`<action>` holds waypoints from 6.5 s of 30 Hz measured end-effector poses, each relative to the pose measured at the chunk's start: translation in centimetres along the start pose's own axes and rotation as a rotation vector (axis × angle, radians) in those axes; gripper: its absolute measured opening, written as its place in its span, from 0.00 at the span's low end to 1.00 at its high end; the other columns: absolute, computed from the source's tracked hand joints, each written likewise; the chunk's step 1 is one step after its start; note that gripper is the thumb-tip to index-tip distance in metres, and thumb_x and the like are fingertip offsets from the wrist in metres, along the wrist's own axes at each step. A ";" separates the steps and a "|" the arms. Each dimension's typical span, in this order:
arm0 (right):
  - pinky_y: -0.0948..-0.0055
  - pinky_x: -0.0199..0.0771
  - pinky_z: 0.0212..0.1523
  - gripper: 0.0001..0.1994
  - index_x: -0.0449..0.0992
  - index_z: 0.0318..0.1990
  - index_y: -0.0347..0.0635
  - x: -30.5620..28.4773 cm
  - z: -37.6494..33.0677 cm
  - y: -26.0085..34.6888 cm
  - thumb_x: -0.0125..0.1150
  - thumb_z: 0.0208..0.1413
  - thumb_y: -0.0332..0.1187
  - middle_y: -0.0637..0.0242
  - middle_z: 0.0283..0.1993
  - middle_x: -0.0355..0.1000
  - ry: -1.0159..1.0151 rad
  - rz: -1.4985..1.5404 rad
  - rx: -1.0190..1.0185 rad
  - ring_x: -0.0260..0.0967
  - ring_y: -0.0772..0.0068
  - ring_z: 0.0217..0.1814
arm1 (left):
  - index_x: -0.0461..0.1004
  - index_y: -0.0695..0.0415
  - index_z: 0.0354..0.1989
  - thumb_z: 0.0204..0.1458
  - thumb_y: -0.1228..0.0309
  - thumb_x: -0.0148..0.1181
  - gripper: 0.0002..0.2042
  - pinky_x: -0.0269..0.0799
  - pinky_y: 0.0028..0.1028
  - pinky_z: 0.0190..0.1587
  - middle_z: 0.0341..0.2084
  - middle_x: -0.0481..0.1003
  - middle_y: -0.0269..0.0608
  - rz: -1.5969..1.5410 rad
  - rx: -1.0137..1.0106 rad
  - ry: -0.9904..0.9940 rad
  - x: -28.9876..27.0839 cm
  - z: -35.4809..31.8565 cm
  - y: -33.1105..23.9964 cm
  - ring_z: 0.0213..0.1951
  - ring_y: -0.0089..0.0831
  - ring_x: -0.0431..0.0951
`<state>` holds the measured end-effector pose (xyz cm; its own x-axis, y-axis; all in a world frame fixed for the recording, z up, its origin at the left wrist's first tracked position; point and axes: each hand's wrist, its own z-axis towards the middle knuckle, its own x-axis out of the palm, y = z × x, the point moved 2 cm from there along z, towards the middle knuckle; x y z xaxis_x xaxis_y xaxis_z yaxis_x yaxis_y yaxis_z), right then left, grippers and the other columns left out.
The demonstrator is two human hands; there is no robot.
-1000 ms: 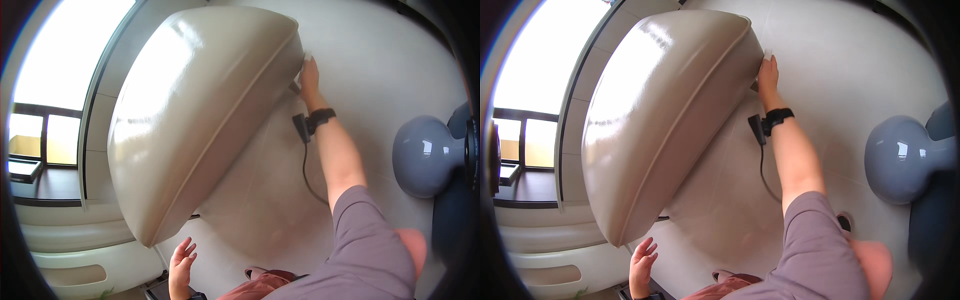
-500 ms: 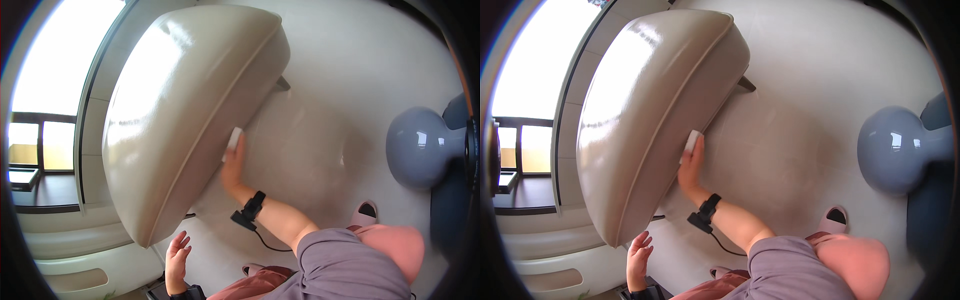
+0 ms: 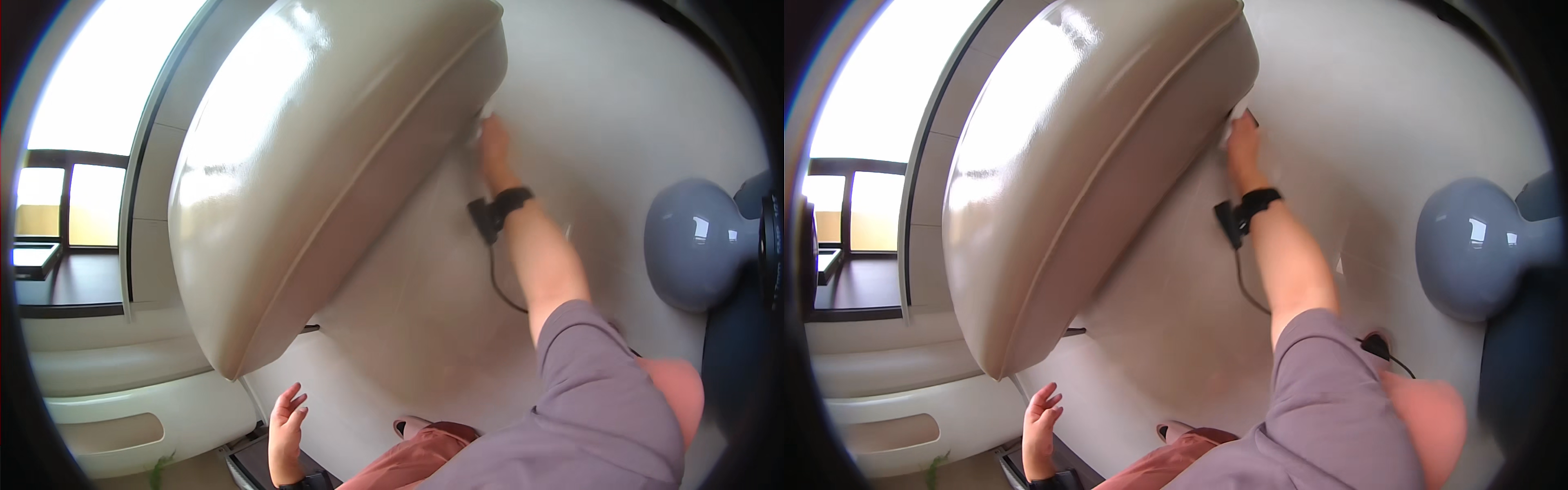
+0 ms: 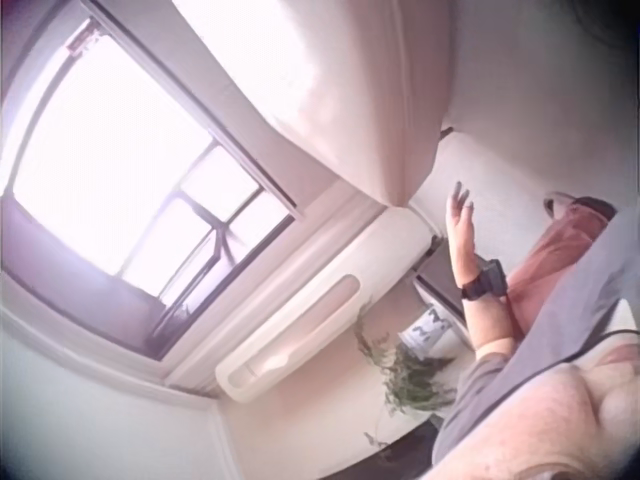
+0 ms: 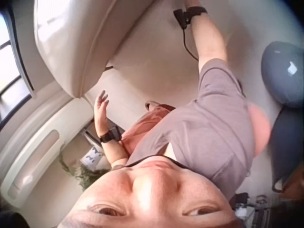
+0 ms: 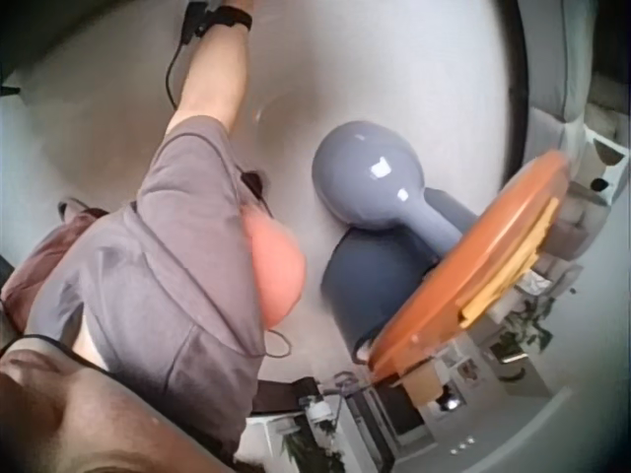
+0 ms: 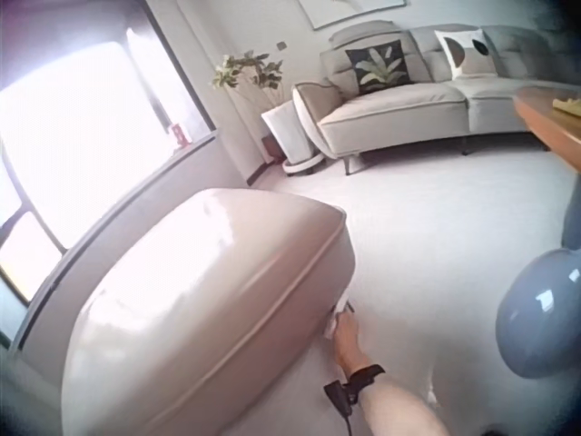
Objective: The person cleans the surface and sides of a piece of furniture with a white cloth, moving the item to reach the lower edges.
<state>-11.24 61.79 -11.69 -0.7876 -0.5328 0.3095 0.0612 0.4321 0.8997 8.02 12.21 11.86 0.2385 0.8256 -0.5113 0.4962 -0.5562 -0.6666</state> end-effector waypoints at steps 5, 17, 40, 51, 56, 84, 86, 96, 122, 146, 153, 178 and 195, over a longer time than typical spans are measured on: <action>0.75 0.65 0.43 0.17 0.62 0.53 0.34 5.3 -11.5 -9.9 0.44 0.55 0.26 0.65 0.41 0.69 -0.023 -0.140 -0.466 0.64 0.74 0.42 | 0.57 0.63 0.56 0.46 0.83 0.44 0.24 0.59 0.25 0.52 0.55 0.60 0.43 0.027 0.020 0.041 1.3 0.2 -0.5 0.54 0.31 0.62; 0.67 0.50 0.60 0.21 0.57 0.56 0.30 2.6 -10.8 -2.0 0.42 0.56 0.29 0.50 0.59 0.53 -0.298 -0.071 -0.556 0.50 0.55 0.62 | 0.49 0.60 0.60 0.43 0.81 0.43 0.30 0.62 0.27 0.50 0.57 0.55 0.49 -0.060 0.060 -0.159 -1.7 2.7 1.0 0.54 0.37 0.62; 0.58 0.47 0.60 0.25 0.54 0.60 0.36 6.1 -19.2 -0.2 0.47 0.53 0.29 0.42 0.62 0.45 -0.104 -0.216 -0.856 0.44 0.45 0.63 | 0.51 0.62 0.59 0.43 0.82 0.43 0.29 0.60 0.29 0.52 0.56 0.56 0.49 -0.029 0.104 -0.212 -1.1 2.4 -1.3 0.54 0.36 0.63; 0.55 0.52 0.53 0.29 0.58 0.58 0.39 14.1 -26.6 -0.3 0.48 0.43 0.21 0.43 0.59 0.48 0.007 -0.191 -0.819 0.51 0.43 0.54 | 0.52 0.63 0.59 0.43 0.82 0.43 0.29 0.59 0.30 0.54 0.56 0.57 0.49 0.033 0.126 -0.211 -1.3 2.3 -0.4 0.54 0.36 0.63; 0.56 0.54 0.55 0.28 0.61 0.56 0.40 13.9 -36.3 -5.3 0.52 0.41 0.22 0.51 0.57 0.55 0.638 -0.180 -0.784 0.53 0.45 0.57 | 0.52 0.63 0.59 0.43 0.83 0.43 0.29 0.59 0.30 0.53 0.56 0.57 0.49 0.027 0.134 -0.179 -0.5 2.8 -1.4 0.53 0.36 0.63; 0.65 0.45 0.62 0.23 0.50 0.59 0.29 10.3 -23.0 -7.7 0.38 0.56 0.30 0.50 0.60 0.51 0.036 0.109 -0.114 0.47 0.57 0.63 | 0.57 0.61 0.56 0.41 0.85 0.41 0.27 0.63 0.28 0.49 0.53 0.62 0.46 0.156 0.283 -0.141 2.4 3.7 -3.6 0.50 0.32 0.67; 0.69 0.49 0.60 0.22 0.52 0.58 0.30 8.2 -18.6 -5.8 0.37 0.56 0.29 0.53 0.57 0.57 -0.120 0.353 -0.176 0.52 0.62 0.61 | 0.57 0.61 0.56 0.41 0.85 0.41 0.27 0.63 0.28 0.49 0.53 0.62 0.46 0.159 0.302 -0.164 1.9 3.3 -3.7 0.50 0.32 0.67; 0.62 0.53 0.55 0.22 0.54 0.57 0.32 10.8 -13.7 -4.9 0.37 0.53 0.27 0.46 0.50 0.61 -0.295 -0.003 -0.339 0.56 0.51 0.54 | 0.57 0.60 0.56 0.41 0.85 0.41 0.28 0.64 0.28 0.49 0.53 0.62 0.46 0.178 0.256 -0.194 1.1 1.1 -1.9 0.50 0.32 0.67; 0.68 0.61 0.51 0.23 0.59 0.56 0.37 14.5 -35.3 -11.3 0.52 0.51 0.30 0.53 0.52 0.59 0.503 -0.128 -0.144 0.59 0.59 0.51 | 0.56 0.60 0.57 0.43 0.85 0.41 0.27 0.65 0.27 0.48 0.53 0.62 0.47 0.183 0.312 -0.180 1.8 -0.6 -3.8 0.50 0.33 0.67; 0.59 0.58 0.54 0.25 0.62 0.55 0.43 11.1 -34.4 -8.1 0.52 0.45 0.25 0.53 0.57 0.56 0.585 -0.190 -0.488 0.55 0.48 0.56 | 0.61 0.65 0.52 0.42 0.85 0.40 0.23 0.67 0.25 0.45 0.48 0.66 0.47 0.235 0.315 -0.170 2.8 1.6 -5.9 0.49 0.34 0.69; 0.57 0.49 0.58 0.26 0.54 0.57 0.33 7.8 -21.4 1.4 0.49 0.49 0.26 0.45 0.58 0.52 -0.027 -0.213 -0.783 0.50 0.46 0.59 | 0.65 0.66 0.48 0.42 0.85 0.39 0.21 0.67 0.26 0.46 0.44 0.70 0.47 0.217 0.327 -0.271 1.6 1.3 -5.5 0.46 0.33 0.72; 0.55 0.53 0.52 0.29 0.57 0.57 0.34 10.8 -22.1 1.6 0.50 0.42 0.23 0.41 0.56 0.52 -0.084 -0.450 -0.874 0.53 0.44 0.51 | 0.66 0.68 0.46 0.43 0.85 0.40 0.19 0.64 0.27 0.51 0.41 0.72 0.47 0.206 0.290 -0.180 0.2 0.7 -2.4 0.46 0.32 0.71; 0.56 0.56 0.50 0.26 0.64 0.52 0.39 9.9 -26.9 0.6 0.52 0.39 0.22 0.49 0.53 0.56 0.082 -0.245 -0.911 0.55 0.48 0.50 | 0.64 0.67 0.49 0.44 0.84 0.42 0.20 0.65 0.27 0.50 0.43 0.70 0.48 0.295 0.294 -0.163 0.9 1.1 -4.4 0.48 0.33 0.70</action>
<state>-2.54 37.20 0.25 -0.7984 -0.5981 0.0696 0.3823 -0.4142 0.8260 5.15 15.33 13.77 0.1880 0.6148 -0.7659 0.1623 -0.7886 -0.5931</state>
